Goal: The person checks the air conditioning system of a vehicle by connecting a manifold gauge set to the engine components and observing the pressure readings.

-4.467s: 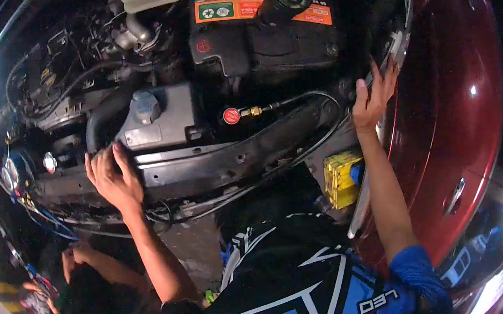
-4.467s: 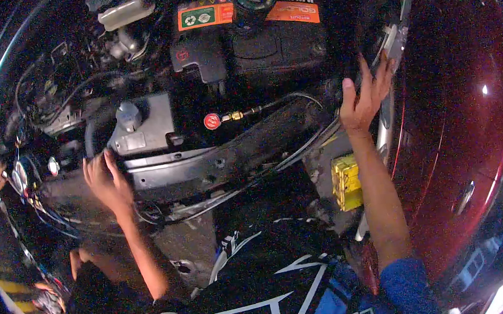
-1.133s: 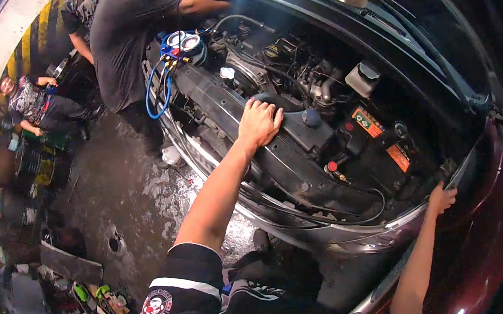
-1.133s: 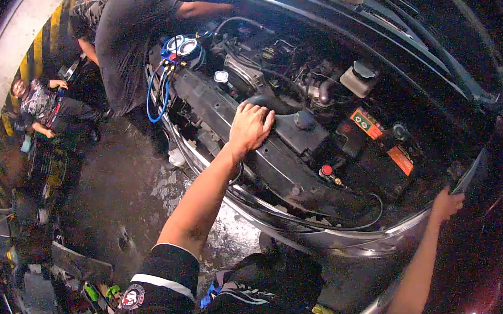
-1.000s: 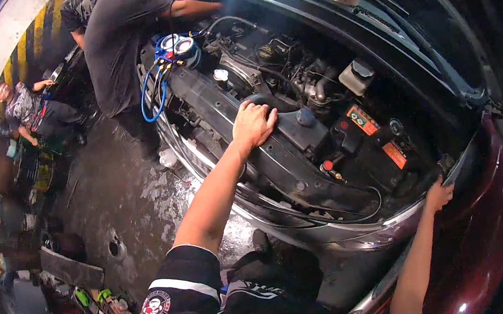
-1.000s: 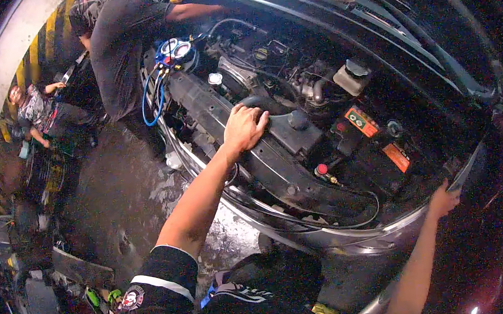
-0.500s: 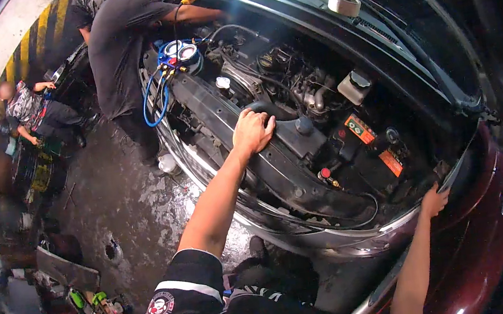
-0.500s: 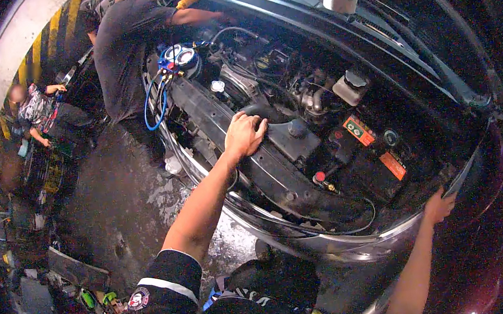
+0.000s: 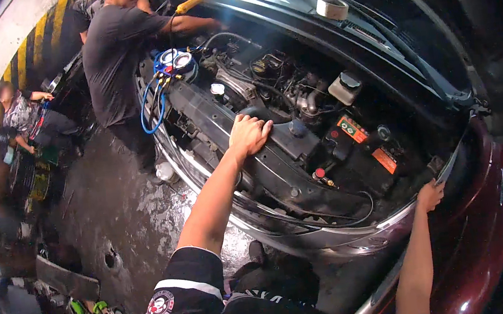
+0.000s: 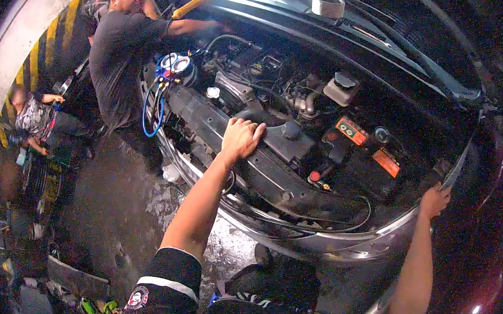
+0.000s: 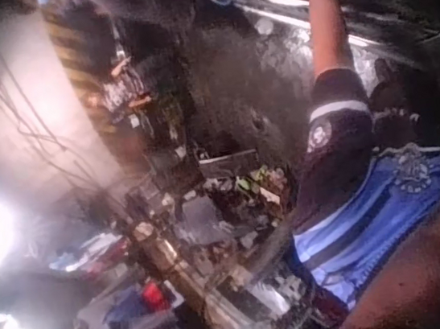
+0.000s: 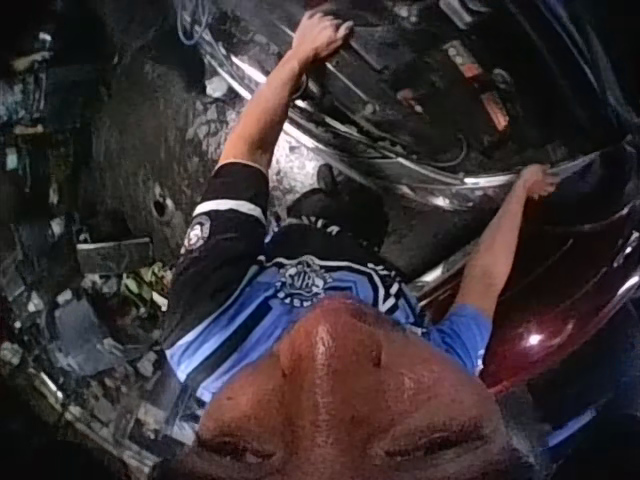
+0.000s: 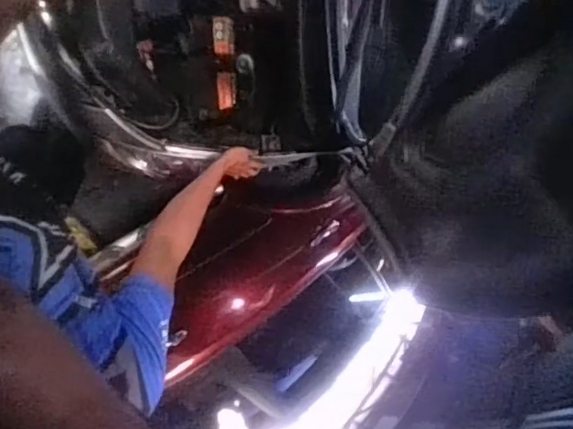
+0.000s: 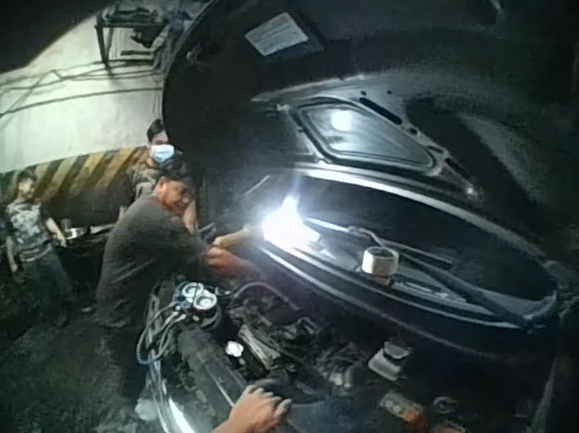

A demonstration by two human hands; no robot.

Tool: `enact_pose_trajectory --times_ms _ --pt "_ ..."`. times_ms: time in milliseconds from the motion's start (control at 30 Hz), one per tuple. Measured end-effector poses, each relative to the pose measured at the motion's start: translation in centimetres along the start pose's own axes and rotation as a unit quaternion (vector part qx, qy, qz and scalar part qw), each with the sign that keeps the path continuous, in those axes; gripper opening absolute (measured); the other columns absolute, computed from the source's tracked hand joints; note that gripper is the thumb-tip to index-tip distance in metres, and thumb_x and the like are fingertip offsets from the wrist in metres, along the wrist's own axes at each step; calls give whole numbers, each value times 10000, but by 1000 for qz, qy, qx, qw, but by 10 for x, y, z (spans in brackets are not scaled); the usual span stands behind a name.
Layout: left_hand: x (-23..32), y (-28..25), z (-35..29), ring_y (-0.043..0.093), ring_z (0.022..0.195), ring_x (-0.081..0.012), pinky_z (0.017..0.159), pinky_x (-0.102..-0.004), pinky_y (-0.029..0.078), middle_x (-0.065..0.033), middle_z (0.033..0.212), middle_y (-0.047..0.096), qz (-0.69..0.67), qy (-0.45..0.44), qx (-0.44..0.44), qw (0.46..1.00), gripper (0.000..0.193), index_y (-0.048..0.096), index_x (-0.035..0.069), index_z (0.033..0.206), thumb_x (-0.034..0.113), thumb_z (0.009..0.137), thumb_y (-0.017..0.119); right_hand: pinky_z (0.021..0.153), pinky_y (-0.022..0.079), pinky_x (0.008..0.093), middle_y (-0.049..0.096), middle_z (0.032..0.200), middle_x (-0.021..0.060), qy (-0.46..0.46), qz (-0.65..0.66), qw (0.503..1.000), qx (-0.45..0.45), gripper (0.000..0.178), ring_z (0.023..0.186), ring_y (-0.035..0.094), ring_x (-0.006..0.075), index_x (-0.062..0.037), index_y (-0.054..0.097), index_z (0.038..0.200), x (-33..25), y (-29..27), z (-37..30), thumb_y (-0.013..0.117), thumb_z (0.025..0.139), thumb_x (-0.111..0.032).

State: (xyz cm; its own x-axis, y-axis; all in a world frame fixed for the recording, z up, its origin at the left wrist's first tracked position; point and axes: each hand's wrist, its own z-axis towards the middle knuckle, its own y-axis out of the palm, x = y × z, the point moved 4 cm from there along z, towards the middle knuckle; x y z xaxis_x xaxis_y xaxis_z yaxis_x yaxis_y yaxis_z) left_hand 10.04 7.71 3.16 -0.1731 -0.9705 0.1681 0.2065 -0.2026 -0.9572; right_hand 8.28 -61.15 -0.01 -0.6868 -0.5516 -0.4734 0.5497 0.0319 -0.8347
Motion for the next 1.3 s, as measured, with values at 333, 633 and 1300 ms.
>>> enact_pose_trajectory --times_ms 333,633,1300 --pt "-2 -1 8 708 924 -290 940 -440 459 -112 901 764 -3 0 7 1000 542 779 95 846 441 1078 433 1111 364 689 404 1623 154 -8 -9 1000 -1 703 1441 432 445 -240 342 1627 -3 -2 -4 481 1036 -594" --pt "-2 -9 20 719 923 -419 855 -503 563 -241 914 746 -56 -87 -58 993 698 769 5 858 583 1038 421 1122 357 678 385 1630 175 -21 -4 1000 3 697 1454 418 436 -236 342 1626 0 -1 1 484 1037 -582" --pt "-63 2 12 282 1530 -423 1198 -681 224 -277 1614 351 53 -427 173 886 867 435 0 1531 499 865 676 1111 387 662 411 1614 182 -24 -1 1000 10 711 1433 449 435 -233 370 1613 -2 -6 -2 491 1017 -602"
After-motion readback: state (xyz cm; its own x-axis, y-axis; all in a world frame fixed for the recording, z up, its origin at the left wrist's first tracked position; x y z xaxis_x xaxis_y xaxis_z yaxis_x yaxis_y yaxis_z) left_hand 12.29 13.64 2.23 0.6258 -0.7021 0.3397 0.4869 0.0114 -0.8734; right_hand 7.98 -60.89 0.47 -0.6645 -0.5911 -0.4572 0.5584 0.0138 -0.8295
